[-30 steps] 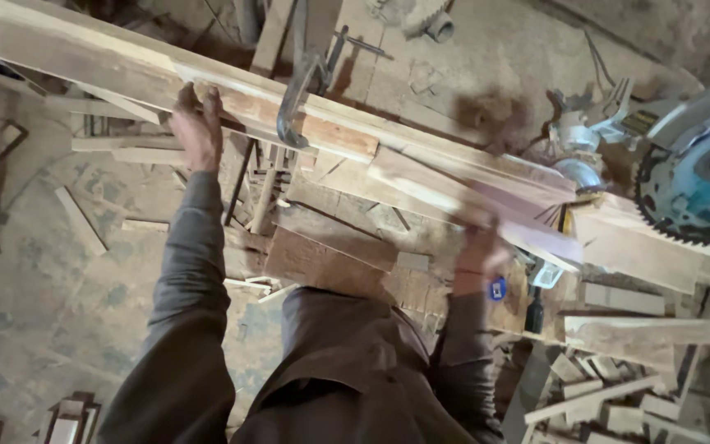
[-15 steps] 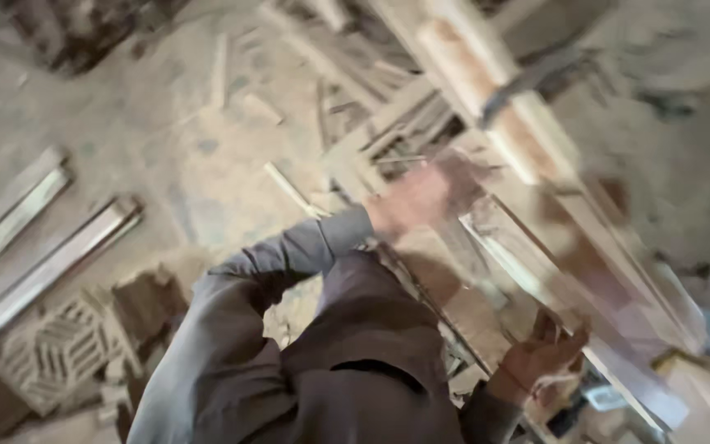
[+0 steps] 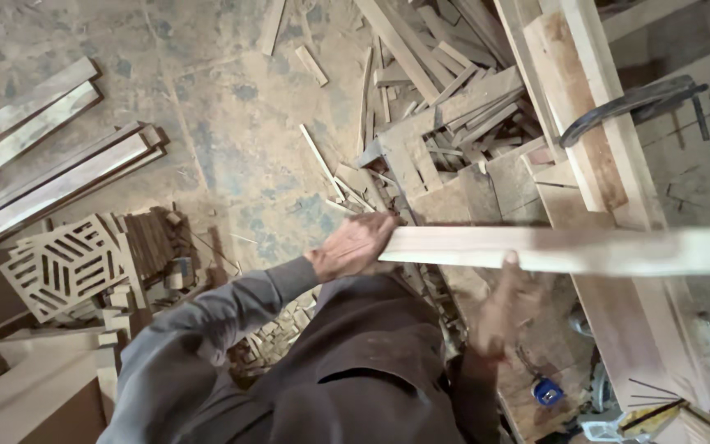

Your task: The person places a long wooden strip on the workbench, measures it with a tape measure and marks it, then cuts it with a miter saw. They carry the cut plank across the workshop, stack it with other boards, and later position another board and cut it with a circular saw.

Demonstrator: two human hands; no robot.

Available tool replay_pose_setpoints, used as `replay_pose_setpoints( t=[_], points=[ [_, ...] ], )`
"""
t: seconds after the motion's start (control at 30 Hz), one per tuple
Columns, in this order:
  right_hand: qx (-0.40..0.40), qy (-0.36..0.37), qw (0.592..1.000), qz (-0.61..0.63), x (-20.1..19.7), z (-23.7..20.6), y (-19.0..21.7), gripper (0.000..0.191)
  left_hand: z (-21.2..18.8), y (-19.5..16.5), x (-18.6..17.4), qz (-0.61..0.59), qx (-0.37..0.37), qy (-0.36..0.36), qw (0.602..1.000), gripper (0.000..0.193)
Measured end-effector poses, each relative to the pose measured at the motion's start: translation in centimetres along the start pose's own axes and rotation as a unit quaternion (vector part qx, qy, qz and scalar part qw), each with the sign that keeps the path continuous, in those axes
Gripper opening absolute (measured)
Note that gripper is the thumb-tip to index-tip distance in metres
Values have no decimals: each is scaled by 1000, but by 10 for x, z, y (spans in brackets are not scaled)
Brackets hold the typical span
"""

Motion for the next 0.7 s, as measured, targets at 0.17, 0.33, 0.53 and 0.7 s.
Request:
replay_pose_setpoints(
  t=[0.17, 0.33, 0.53, 0.7],
  points=[
    [-104, 173, 979, -28, 57, -22, 29, 54, -28, 22, 9, -115, -99, -55, 987, 69],
    [-39, 394, 917, -43, 69, -33, 24, 37, -65, 42, 26, -244, -252, -165, 922, 77],
    [-68, 270, 955, -106, 9, -30, -12, 28, -88, 104, 62, -276, -475, -365, 752, 64],
    [45, 168, 982, -81, -44, -31, -64, 29, -117, 201, 66, -232, -574, -203, 759, 49]
  ],
)
Point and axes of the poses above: each hand's wrist, its own z-axis towards the middle knuckle, its own x-axis out of the palm, y = z × x, the point moved 4 cm from there along z, towards the middle knuckle, and after that the axes turned 2 degrees about -z, right-handed, at the moved point
